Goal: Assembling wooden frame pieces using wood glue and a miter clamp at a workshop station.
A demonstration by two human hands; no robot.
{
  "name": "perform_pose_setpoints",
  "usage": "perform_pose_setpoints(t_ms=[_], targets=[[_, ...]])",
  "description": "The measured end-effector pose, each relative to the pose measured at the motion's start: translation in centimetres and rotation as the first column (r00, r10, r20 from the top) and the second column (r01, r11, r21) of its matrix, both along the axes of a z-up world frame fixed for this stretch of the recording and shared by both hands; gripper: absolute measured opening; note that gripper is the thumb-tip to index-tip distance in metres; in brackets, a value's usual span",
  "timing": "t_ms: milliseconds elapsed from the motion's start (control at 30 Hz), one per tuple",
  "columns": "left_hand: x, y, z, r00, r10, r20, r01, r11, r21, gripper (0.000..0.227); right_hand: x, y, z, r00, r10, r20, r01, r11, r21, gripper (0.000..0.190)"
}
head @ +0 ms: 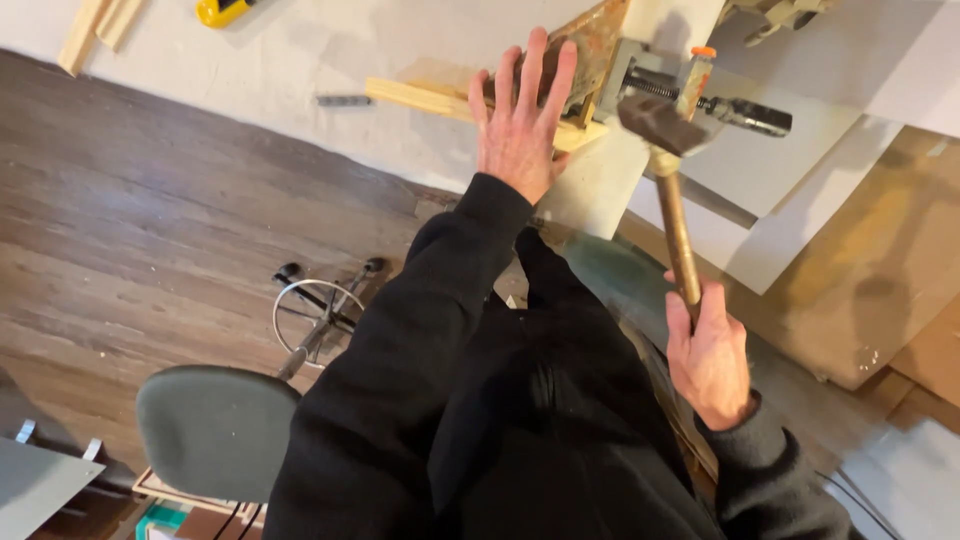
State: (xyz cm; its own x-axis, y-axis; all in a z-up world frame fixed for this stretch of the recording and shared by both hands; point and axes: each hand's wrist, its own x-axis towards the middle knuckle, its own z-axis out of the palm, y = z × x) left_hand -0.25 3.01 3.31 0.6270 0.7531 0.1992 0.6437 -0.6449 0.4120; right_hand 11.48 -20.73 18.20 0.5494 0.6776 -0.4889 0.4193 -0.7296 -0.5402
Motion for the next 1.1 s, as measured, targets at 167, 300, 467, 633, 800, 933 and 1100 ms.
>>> perform_pose_setpoints(t_ms=[167, 300, 467, 633, 800, 933, 1100], targets=[[0.2, 0.3, 0.3, 1.0, 0.007, 0.008, -0.007, 1.0, 0.003, 0.136, 0.2, -0.3, -2.9, 0.997, 0.062, 0.044, -0.061, 0.998, -0.006, 0.026], [0.5, -0.2, -0.9, 1.0, 0.012, -0.029, -0.011, 1.0, 0.002, 0.134, -0.1, -0.5, -1.7, 0.995, 0.073, 0.069, -0.073, 0.997, -0.001, 0.027], [0.5, 0.1, -0.4, 1.0, 0.013, 0.022, -0.013, 1.0, 0.017, 0.13, -0.2, -1.0, -3.9, 0.994, 0.035, 0.1, -0.043, 0.996, 0.082, 0.027], [0.5, 0.0, -0.6, 0.998, 0.017, -0.053, -0.018, 1.0, -0.009, 0.132, -0.6, -1.0, -3.1, 0.985, 0.13, 0.113, -0.135, 0.99, 0.035, 0.026], [0.5, 0.0, 0.2, 0.999, -0.001, -0.034, -0.001, 0.999, -0.052, 0.132, -0.5, -1.2, -4.2, 0.998, 0.0, 0.07, -0.004, 0.998, 0.057, 0.024], [0.6, -0.5, -0.5, 1.0, 0.019, -0.012, -0.019, 1.0, -0.022, 0.131, -0.6, -1.2, -4.3, 0.999, 0.04, 0.037, -0.039, 0.999, -0.021, 0.024], [0.4, -0.2, -1.1, 0.999, 0.025, 0.032, -0.026, 0.999, 0.033, 0.132, -0.9, -2.1, -5.0, 0.994, -0.005, 0.106, -0.011, 0.989, 0.15, 0.024]])
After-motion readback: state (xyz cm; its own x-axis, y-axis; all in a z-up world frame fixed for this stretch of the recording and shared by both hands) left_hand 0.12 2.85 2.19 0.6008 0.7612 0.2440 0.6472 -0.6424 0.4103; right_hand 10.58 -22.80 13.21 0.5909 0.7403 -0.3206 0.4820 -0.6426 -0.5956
